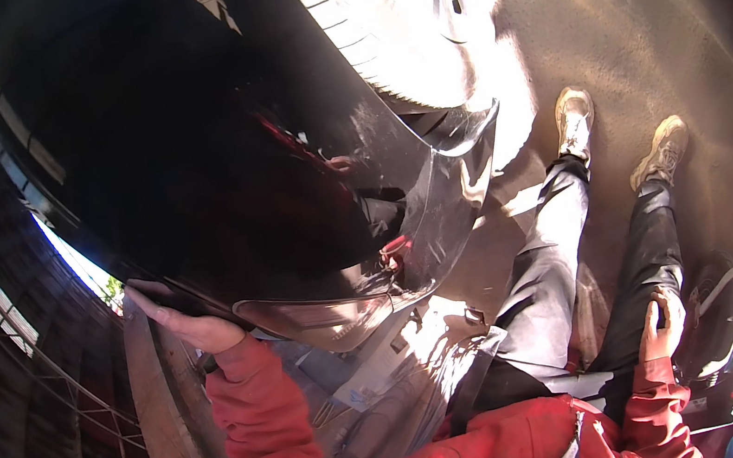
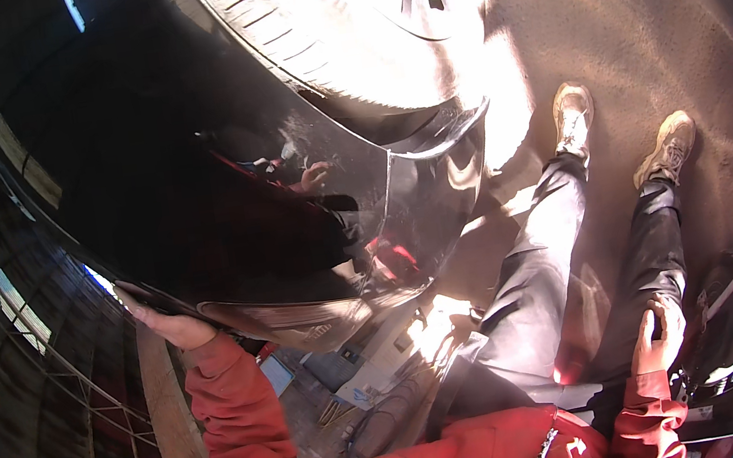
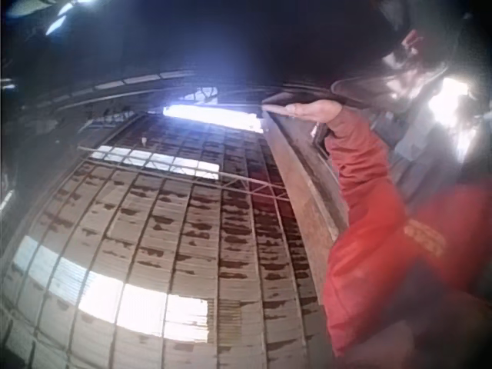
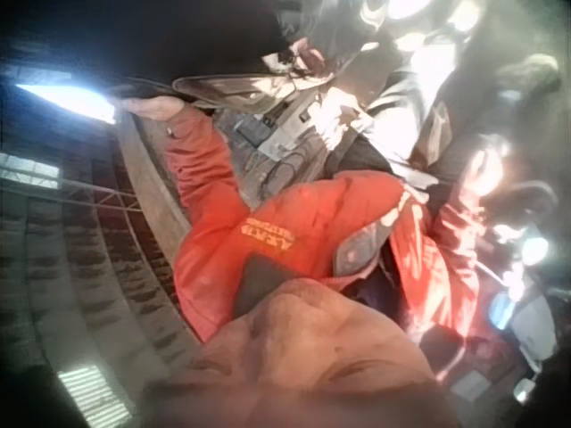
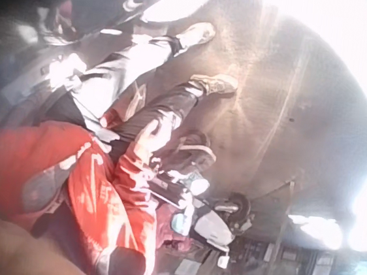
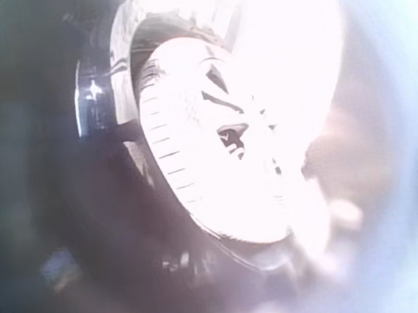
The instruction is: The person closes the car hood and walks around the vehicle, touching and inspecting the front bumper, side panels, and rear trunk area. The person opens the trunk and briefly touches the interior lining before closing it.
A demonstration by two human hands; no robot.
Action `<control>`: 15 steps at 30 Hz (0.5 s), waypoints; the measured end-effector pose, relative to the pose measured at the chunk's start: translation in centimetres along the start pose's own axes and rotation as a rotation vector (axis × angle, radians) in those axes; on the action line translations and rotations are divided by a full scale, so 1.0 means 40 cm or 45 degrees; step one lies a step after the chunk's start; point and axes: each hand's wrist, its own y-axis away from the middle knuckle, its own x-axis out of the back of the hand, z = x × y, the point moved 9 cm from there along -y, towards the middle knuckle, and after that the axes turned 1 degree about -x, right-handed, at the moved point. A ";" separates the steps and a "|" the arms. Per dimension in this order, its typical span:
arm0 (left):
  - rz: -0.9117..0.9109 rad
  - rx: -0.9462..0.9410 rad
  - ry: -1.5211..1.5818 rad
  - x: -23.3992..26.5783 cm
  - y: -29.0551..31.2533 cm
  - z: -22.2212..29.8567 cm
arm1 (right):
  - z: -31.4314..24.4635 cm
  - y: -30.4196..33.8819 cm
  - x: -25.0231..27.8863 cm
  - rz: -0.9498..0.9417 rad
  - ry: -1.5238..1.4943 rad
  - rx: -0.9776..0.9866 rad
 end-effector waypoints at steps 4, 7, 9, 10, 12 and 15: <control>-0.101 0.047 0.071 -0.007 -0.001 -0.009 | 0.012 0.012 -0.004 -0.024 -0.178 -0.061; -0.170 -0.005 0.036 -0.003 -0.001 -0.009 | -0.006 0.009 0.001 -0.076 -0.019 -0.055; -0.217 -0.080 -0.053 -0.002 0.007 -0.002 | -0.015 0.005 0.003 -0.076 -0.035 -0.080; -0.225 -0.077 -0.055 -0.001 0.013 -0.004 | -0.020 0.002 0.007 -0.059 -0.064 -0.076; -0.231 -0.058 -0.075 -0.003 0.030 -0.006 | -0.022 0.000 0.006 -0.052 -0.108 -0.089; -0.199 0.002 -0.134 -0.010 0.055 -0.006 | -0.015 0.000 0.000 -0.065 -0.104 -0.108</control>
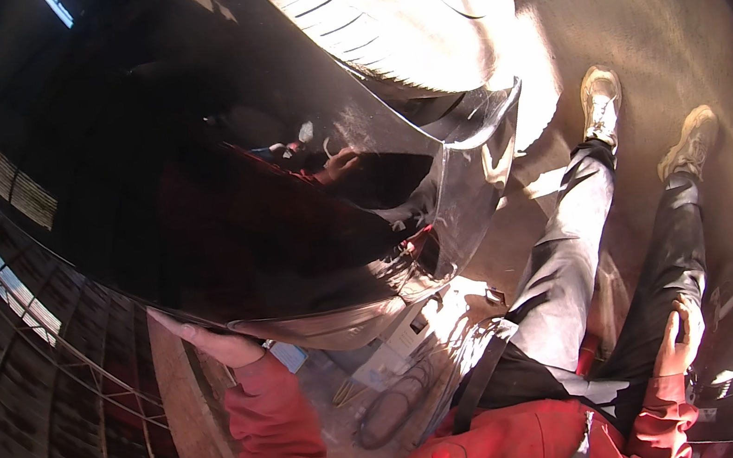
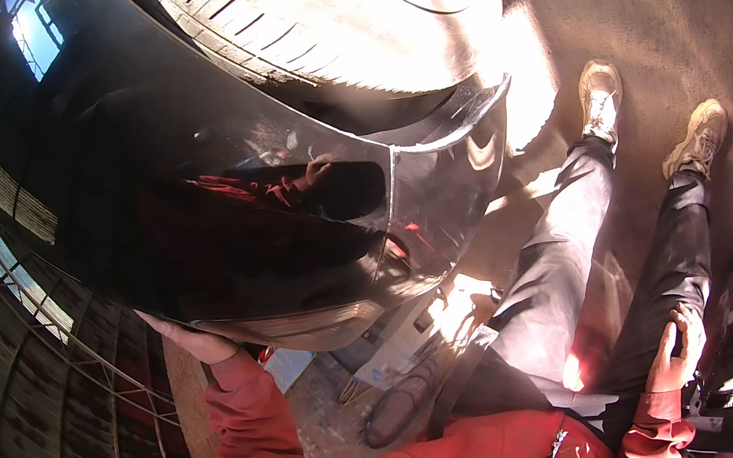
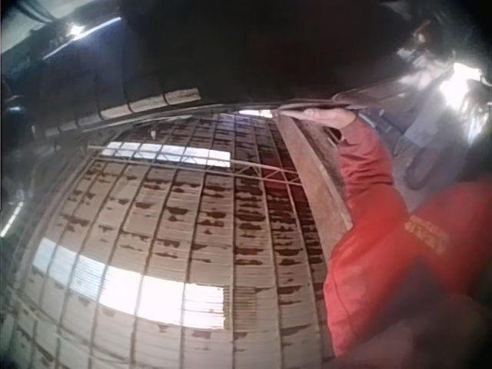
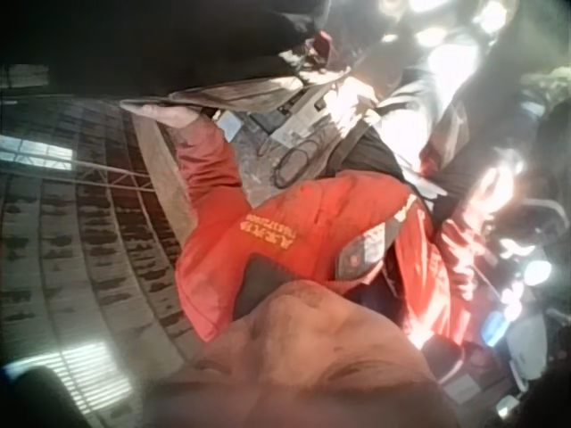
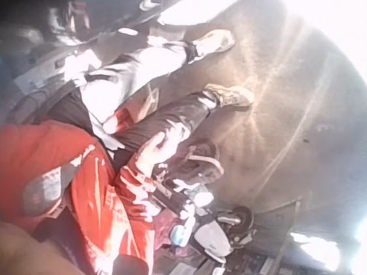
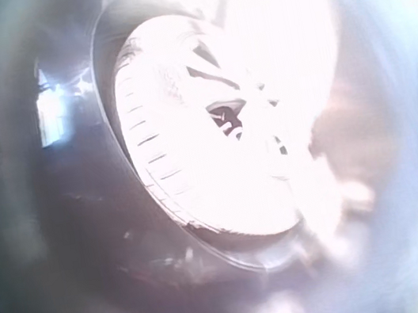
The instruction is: The person closes the car hood and walks around the vehicle, touching and inspecting the front bumper, side panels, and rear trunk area. The person opens the trunk and briefly touches the interior lining before closing it.
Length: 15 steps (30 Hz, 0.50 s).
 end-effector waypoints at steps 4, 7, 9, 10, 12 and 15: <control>0.029 0.027 0.318 -0.012 0.009 0.001 | 0.004 -0.003 -0.001 0.000 0.088 0.024; 0.041 -0.049 0.350 -0.012 0.013 0.003 | 0.011 -0.009 -0.002 0.012 0.055 -0.022; 0.121 0.000 0.425 -0.002 0.018 -0.019 | 0.004 -0.014 -0.004 0.025 0.088 0.016; 0.160 0.002 0.287 0.006 0.021 -0.023 | 0.004 -0.015 -0.005 0.020 0.124 0.024; 0.269 -0.056 0.199 0.024 0.027 -0.021 | 0.011 -0.018 -0.007 0.031 0.128 0.023; 0.250 -0.119 0.019 0.033 0.022 -0.002 | 0.042 -0.020 -0.006 0.085 0.173 0.002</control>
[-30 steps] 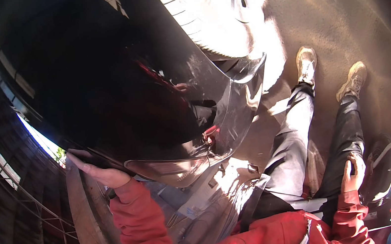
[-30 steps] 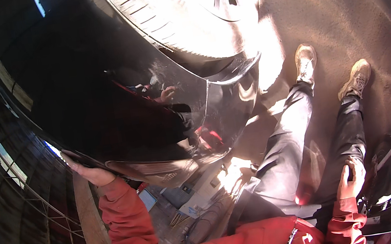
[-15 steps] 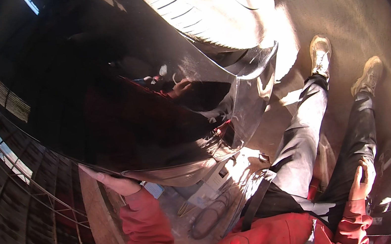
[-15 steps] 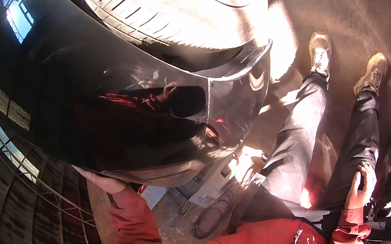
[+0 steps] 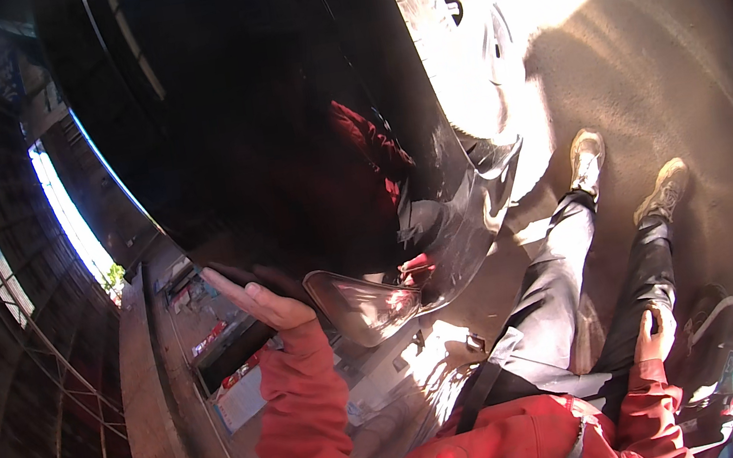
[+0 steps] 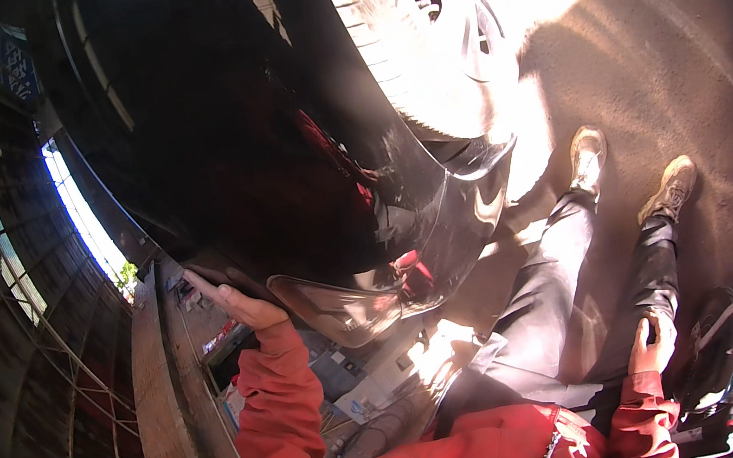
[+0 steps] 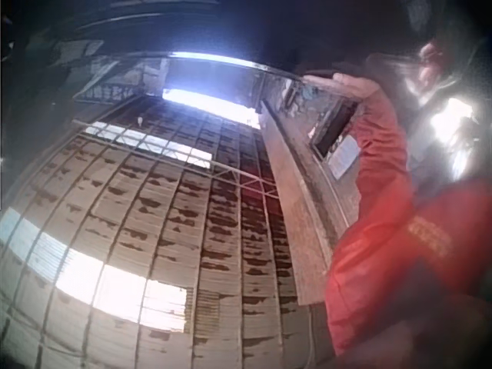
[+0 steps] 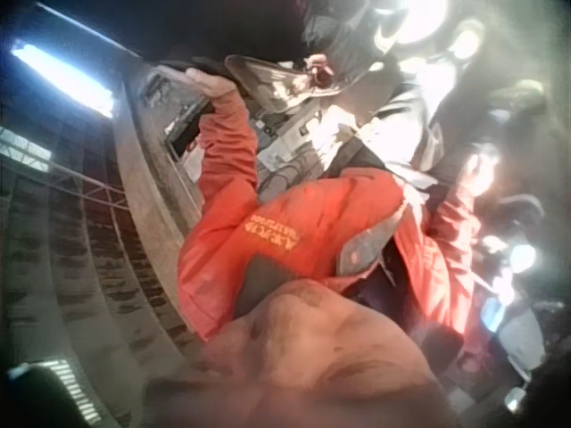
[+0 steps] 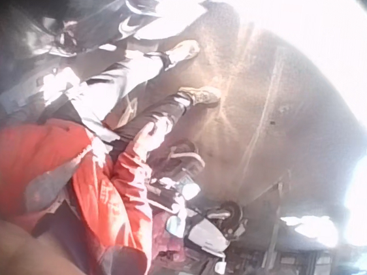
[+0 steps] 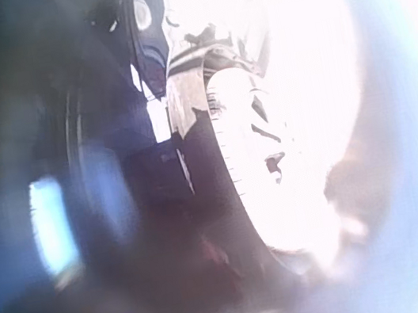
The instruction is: The person closes the car hood and walks around the vehicle, touching and inspecting the front bumper, side panels, and rear trunk area. The person opens the trunk and briefly touches the interior lining before closing it.
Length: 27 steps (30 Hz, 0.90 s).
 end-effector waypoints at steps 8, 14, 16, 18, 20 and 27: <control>-0.097 -0.077 -0.232 -0.059 0.002 0.169 | 0.122 0.019 -0.023 0.126 -0.515 0.001; -0.213 -0.035 -0.321 -0.117 0.035 0.281 | 0.189 0.064 0.004 0.038 -0.661 -0.253; -0.315 -0.131 -0.310 -0.119 0.062 0.319 | 0.189 0.066 0.013 -0.012 -0.652 -0.256; -0.392 -0.165 -0.272 -0.111 0.088 0.339 | 0.188 0.061 0.035 0.024 -0.711 -0.228; -0.406 -0.146 -0.252 -0.100 0.099 0.333 | 0.189 0.054 0.048 0.010 -0.769 -0.228; -0.097 0.366 -0.135 -0.032 -0.009 0.082 | 0.218 0.030 0.080 -0.045 -0.698 -0.259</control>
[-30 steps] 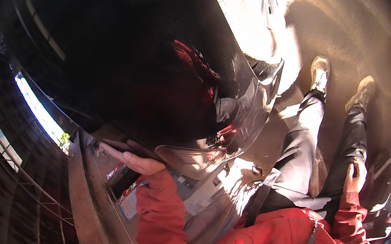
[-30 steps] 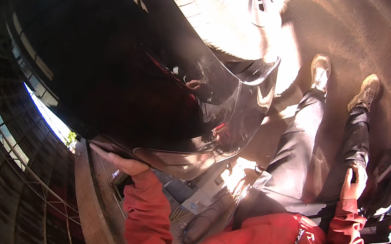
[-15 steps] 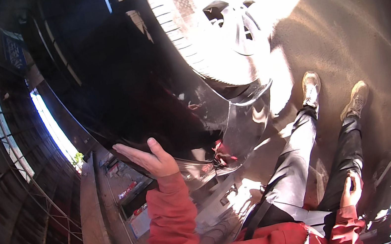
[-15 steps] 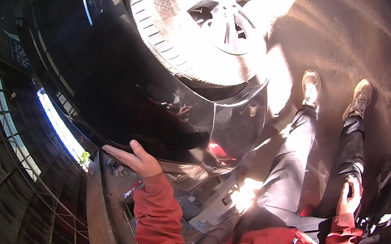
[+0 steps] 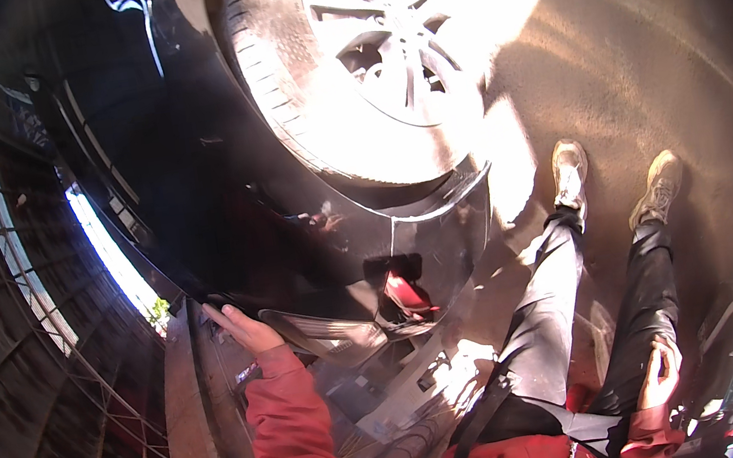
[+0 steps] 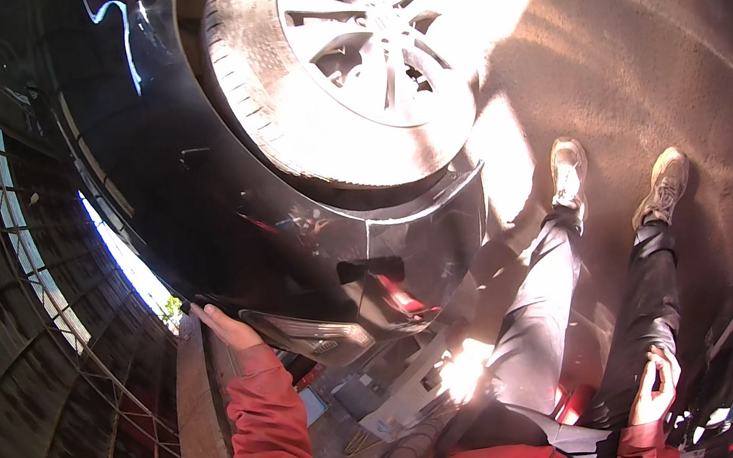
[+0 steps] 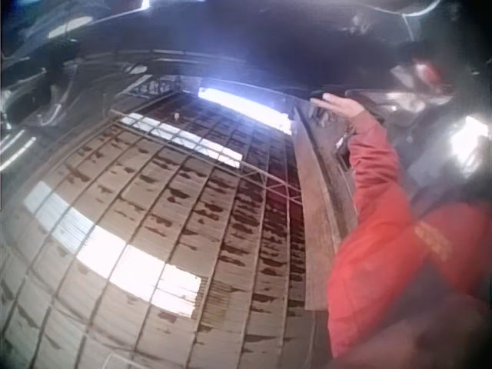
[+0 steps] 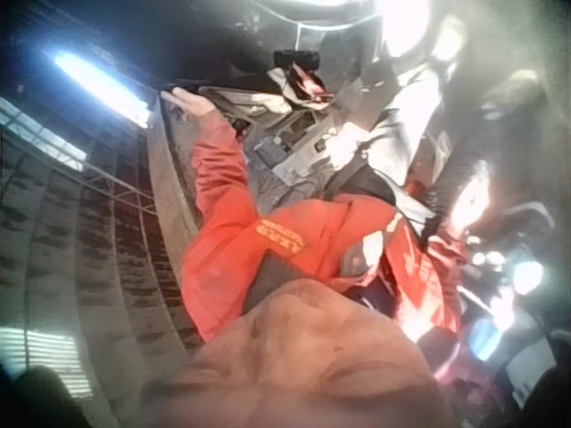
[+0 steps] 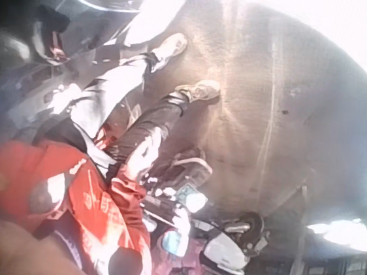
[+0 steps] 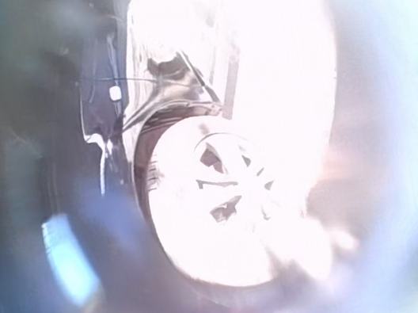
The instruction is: The person closes the car hood and walks around the vehicle, touching and inspecting the front bumper, side panels, and rear trunk area. The person opens the trunk and briefly touches the interior lining before closing it.
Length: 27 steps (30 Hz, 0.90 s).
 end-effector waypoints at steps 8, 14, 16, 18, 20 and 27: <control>0.272 0.418 0.075 0.003 -0.118 -0.147 | -0.020 -0.085 -0.027 0.039 -0.080 0.088; 0.289 0.450 -0.088 0.010 -0.091 -0.102 | -0.203 -0.113 -0.072 -0.118 0.525 0.216; 0.275 0.444 -0.097 0.014 -0.091 -0.091 | -0.268 -0.102 -0.078 -0.092 0.567 0.236; 0.242 0.461 -0.125 0.021 -0.091 -0.084 | -0.336 -0.090 -0.098 -0.145 0.498 0.203; 0.230 0.474 -0.098 0.028 -0.094 -0.075 | -0.450 -0.090 -0.146 -0.188 0.601 0.249; 0.125 0.451 0.039 0.066 -0.103 -0.063 | -1.192 0.014 -0.469 -0.263 0.948 0.839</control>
